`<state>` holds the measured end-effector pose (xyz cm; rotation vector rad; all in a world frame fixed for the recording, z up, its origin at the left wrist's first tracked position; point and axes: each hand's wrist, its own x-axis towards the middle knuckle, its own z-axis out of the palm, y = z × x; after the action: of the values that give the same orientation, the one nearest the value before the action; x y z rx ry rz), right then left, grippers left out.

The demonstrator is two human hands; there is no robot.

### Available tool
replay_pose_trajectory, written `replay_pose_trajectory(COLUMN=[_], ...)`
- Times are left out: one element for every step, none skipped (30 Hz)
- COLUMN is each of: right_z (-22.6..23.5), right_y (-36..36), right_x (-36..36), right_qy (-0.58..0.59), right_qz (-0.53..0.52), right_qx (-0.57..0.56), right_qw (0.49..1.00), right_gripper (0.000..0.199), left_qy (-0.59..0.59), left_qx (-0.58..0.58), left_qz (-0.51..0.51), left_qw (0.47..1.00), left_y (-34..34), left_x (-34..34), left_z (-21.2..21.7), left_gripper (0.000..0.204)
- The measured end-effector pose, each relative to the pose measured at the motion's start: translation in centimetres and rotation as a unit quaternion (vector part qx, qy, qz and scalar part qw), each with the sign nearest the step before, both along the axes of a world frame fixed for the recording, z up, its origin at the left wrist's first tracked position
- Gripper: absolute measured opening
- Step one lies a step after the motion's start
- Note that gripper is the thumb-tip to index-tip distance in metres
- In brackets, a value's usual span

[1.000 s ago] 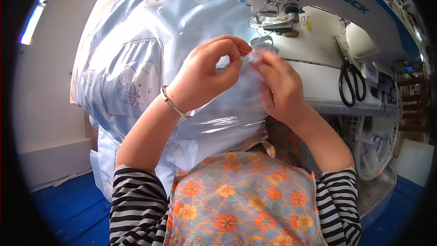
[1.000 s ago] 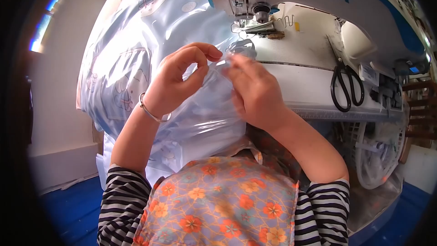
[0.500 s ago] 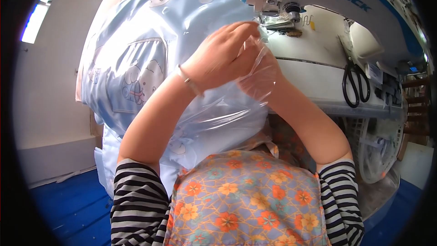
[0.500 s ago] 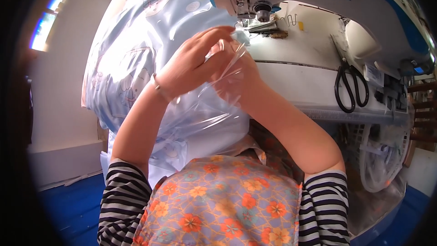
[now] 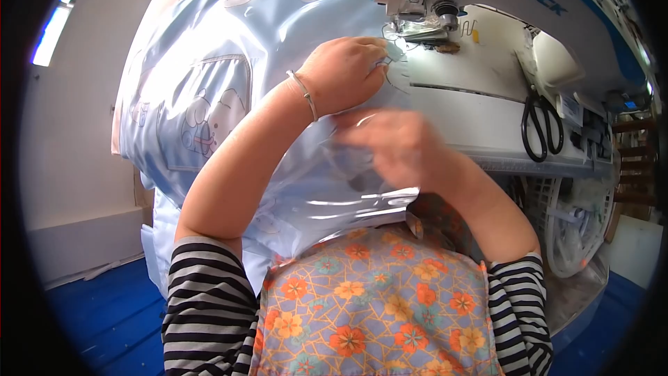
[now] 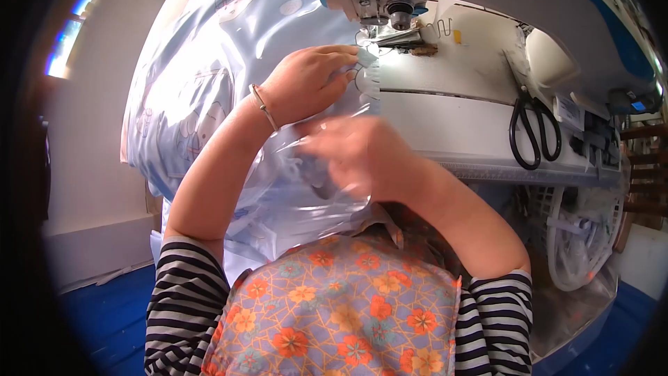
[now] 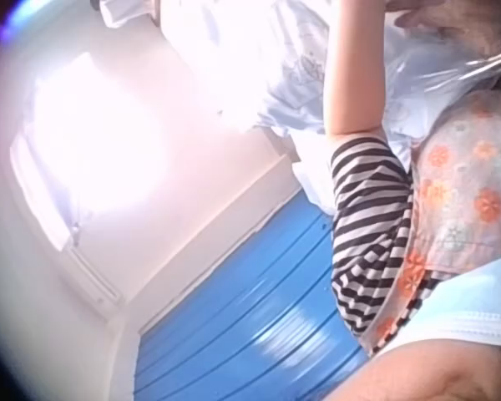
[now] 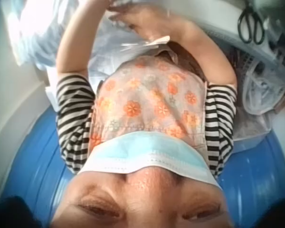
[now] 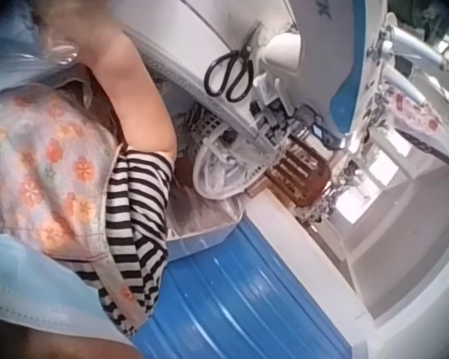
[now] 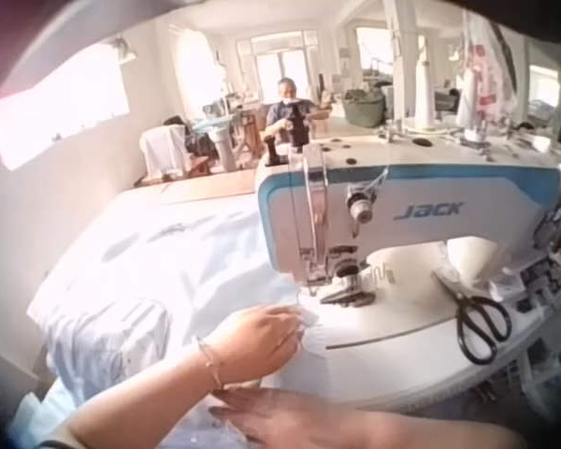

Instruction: Sewing and preparing blue textile products using an industrial sewing machine.

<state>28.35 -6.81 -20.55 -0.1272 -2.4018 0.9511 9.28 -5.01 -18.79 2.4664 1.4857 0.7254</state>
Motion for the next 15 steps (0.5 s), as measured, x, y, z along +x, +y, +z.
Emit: replay_pose_trajectory(right_z=[-0.2,-0.4,-0.7,-0.9,-1.2,-1.4,-1.5,-1.5,-1.4,-1.3,-1.2,-1.1,-1.0,-1.0,-1.0], right_y=[0.6,1.1,1.6,1.9,2.0,2.0,1.9,1.6,1.5,1.4,1.3,1.4,1.5,1.6,1.8], right_x=[0.2,0.3,0.5,0.5,0.3,-0.1,-0.4,-0.6,-0.9,-1.1,-1.2,-1.2,-1.2,-1.2,-1.1], right_qy=[0.058,0.013,-0.014,-0.040,-0.038,-0.035,-0.036,-0.037,-0.036,-0.054,-0.069,-0.076,-0.097,-0.107,-0.105], right_qz=[-0.078,-0.128,-0.182,-0.234,-0.248,-0.262,-0.270,-0.281,-0.296,-0.296,-0.301,-0.310,-0.310,-0.312,-0.313], right_qx=[0.051,0.073,0.097,0.123,0.145,0.169,0.168,0.168,0.165,0.153,0.138,0.127,0.111,0.098,0.092], right_qw=[0.994,0.989,0.978,0.964,0.957,0.950,0.947,0.944,0.940,0.941,0.941,0.939,0.939,0.939,0.939], right_gripper=[0.039,0.038,0.038,0.039,0.038,0.038,0.040,0.041,0.043,0.045,0.047,0.049,0.050,0.051,0.052], left_qy=[-0.005,0.002,0.008,0.015,-0.014,-0.005,-0.011,-0.016,-0.027,-0.037,-0.043,-0.050,-0.046,-0.040,-0.032], left_qx=[0.012,-0.018,-0.048,-0.076,-0.066,-0.061,-0.038,-0.012,-0.011,-0.001,-0.003,-0.004,-0.004,0.010,0.026], left_qz=[-0.008,0.003,0.014,0.026,0.025,0.035,0.035,0.029,0.044,0.049,0.052,0.051,0.051,0.041,0.030], left_qw=[1.000,1.000,0.999,0.997,0.997,0.998,0.999,0.999,0.999,0.998,0.998,0.997,0.998,0.998,0.999], left_y=[0.0,-0.1,-0.1,-0.2,-0.3,-0.4,-0.5,-0.7,-0.9,-1.0,-1.1,-1.1,-1.0,-0.9,-0.6], left_x=[0.0,-0.1,-0.2,-0.2,-0.3,-0.3,-0.3,-0.3,-0.3,-0.3,-0.3,-0.2,-0.2,-0.1,0.0], left_z=[0.1,0.1,0.1,0.1,0.0,-0.1,-0.3,-0.4,-0.6,-0.7,-0.8,-0.9,-1.0,-1.0,-1.0], left_gripper=[0.023,0.024,0.027,0.032,0.032,0.033,0.033,0.033,0.034,0.035,0.035,0.035,0.035,0.034,0.034])
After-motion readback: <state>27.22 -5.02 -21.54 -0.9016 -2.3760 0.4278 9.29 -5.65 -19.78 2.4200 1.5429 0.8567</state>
